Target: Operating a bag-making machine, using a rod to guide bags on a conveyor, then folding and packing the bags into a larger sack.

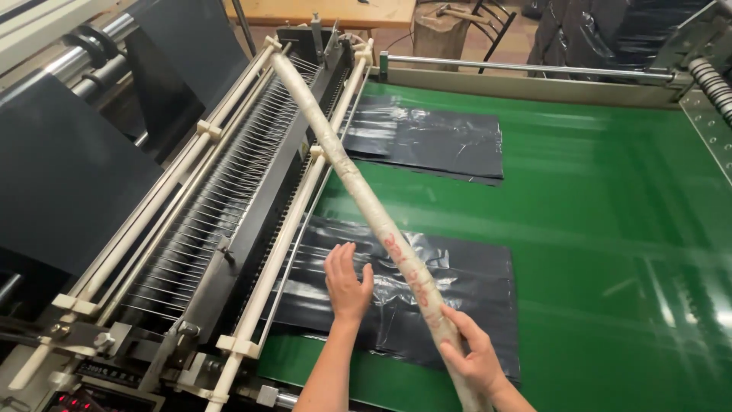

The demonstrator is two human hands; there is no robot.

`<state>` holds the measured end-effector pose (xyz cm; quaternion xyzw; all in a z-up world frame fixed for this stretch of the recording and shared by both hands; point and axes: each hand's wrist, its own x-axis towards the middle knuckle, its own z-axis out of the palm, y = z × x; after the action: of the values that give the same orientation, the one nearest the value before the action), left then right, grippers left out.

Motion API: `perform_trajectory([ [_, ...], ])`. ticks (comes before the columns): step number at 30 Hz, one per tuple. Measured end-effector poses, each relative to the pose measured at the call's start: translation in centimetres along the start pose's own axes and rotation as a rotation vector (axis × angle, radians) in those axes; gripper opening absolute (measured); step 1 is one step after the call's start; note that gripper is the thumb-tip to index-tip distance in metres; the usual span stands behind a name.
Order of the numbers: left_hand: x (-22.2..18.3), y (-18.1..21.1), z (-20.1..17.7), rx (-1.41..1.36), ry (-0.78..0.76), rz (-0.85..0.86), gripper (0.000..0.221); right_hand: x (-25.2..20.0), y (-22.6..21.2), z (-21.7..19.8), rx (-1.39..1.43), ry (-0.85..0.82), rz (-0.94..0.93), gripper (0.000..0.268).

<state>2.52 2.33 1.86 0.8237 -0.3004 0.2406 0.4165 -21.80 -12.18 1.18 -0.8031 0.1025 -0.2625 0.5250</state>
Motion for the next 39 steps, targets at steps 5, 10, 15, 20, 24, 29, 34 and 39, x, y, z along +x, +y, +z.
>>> perform_trajectory([
  [5,-1.1,1.4,1.5,0.067,-0.187,0.005,0.052,0.9,2.0,-2.3,-0.065,0.082,0.237,0.062],
  [10,-3.7,4.2,3.5,0.159,-0.917,0.085,0.064,1.9,4.3,-5.3,-0.366,0.253,0.461,0.066],
  [15,-3.6,5.7,3.2,0.254,-1.201,0.091,0.064,2.4,2.6,-5.8,-0.495,0.180,0.640,0.072],
  [20,-3.7,4.0,3.7,0.180,-1.069,0.119,0.061,2.6,1.9,-4.8,-0.478,0.196,0.593,0.075],
  [24,-2.3,3.1,3.1,0.043,-0.591,0.160,0.054,2.3,0.9,-4.3,-0.235,0.294,0.421,0.074],
  [29,-0.8,1.5,1.2,-0.039,-0.225,0.097,0.050,0.8,0.7,-3.0,-0.052,0.233,0.208,0.078],
  [34,0.3,1.4,-0.2,-0.084,-0.018,0.085,0.039,-0.1,-0.2,-1.3,-0.103,0.002,0.003,0.068],
  [39,-0.1,1.9,0.1,-0.048,-0.114,0.072,0.037,0.3,0.1,-1.6,-0.130,-0.022,0.067,0.067],
])
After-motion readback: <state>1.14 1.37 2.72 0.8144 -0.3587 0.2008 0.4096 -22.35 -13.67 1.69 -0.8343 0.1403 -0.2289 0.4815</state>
